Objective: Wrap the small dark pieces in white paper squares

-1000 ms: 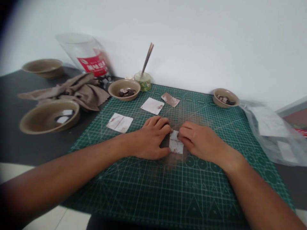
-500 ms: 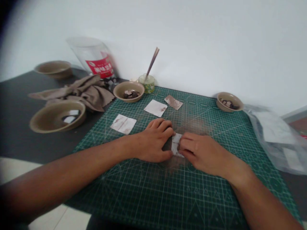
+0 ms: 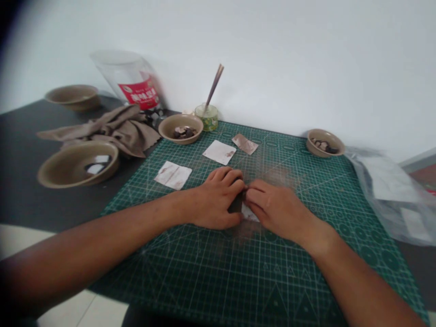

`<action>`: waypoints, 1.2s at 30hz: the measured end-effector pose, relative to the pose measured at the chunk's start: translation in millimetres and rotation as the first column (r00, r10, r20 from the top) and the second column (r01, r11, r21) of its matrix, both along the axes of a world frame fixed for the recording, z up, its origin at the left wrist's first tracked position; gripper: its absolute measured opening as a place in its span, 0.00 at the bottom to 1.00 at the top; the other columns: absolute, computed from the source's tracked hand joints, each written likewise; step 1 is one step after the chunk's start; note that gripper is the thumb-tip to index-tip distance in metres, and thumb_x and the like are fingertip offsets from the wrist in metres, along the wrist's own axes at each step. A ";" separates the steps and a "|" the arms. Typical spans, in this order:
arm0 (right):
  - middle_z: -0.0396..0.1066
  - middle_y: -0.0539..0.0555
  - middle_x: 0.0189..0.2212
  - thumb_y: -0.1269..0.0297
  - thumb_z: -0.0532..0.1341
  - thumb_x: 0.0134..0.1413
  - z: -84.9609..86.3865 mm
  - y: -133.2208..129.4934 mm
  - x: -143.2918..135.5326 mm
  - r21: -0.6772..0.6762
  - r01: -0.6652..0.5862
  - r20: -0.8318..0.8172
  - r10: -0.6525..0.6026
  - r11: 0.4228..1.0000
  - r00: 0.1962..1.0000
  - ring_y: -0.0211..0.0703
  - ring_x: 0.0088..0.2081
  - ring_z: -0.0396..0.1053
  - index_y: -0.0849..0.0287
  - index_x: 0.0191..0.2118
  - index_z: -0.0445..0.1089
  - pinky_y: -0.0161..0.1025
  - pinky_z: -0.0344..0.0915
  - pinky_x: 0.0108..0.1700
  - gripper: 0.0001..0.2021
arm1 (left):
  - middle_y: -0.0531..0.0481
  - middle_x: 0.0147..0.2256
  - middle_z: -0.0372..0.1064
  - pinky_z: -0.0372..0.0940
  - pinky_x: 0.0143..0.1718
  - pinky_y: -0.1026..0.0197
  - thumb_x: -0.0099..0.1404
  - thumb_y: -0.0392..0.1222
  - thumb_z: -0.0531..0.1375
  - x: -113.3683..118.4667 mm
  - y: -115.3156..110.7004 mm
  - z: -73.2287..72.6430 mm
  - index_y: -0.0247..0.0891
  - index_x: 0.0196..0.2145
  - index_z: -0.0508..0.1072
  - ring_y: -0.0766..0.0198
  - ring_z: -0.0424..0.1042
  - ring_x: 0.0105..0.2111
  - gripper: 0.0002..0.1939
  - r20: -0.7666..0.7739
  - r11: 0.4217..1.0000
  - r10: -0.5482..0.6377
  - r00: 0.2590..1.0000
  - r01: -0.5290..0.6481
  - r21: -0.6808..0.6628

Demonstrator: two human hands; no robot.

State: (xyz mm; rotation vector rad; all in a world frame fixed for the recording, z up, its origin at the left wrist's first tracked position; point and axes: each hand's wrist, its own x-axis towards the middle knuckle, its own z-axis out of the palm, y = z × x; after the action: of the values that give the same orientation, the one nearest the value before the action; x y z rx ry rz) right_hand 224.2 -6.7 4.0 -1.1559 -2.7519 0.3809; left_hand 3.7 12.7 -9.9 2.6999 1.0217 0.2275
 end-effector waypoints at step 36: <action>0.69 0.48 0.31 0.51 0.64 0.62 1.3 -16.4 -29.4 -0.711 -0.325 -0.693 -0.700 0.624 0.172 0.35 0.29 0.68 0.55 0.41 0.71 0.31 0.67 0.29 0.12 | 0.47 0.47 0.75 0.69 0.53 0.53 0.65 0.33 0.58 12.1 -1.6 11.8 0.39 0.48 0.72 0.60 0.74 0.49 0.14 0.715 0.957 -0.110 0.691 -0.120 0.263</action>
State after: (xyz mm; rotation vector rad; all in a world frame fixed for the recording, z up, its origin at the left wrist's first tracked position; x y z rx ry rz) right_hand 194.8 -23.1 5.3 -0.8018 -1.0798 1.6745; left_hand 15.9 11.0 1.9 2.4236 0.7651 1.4258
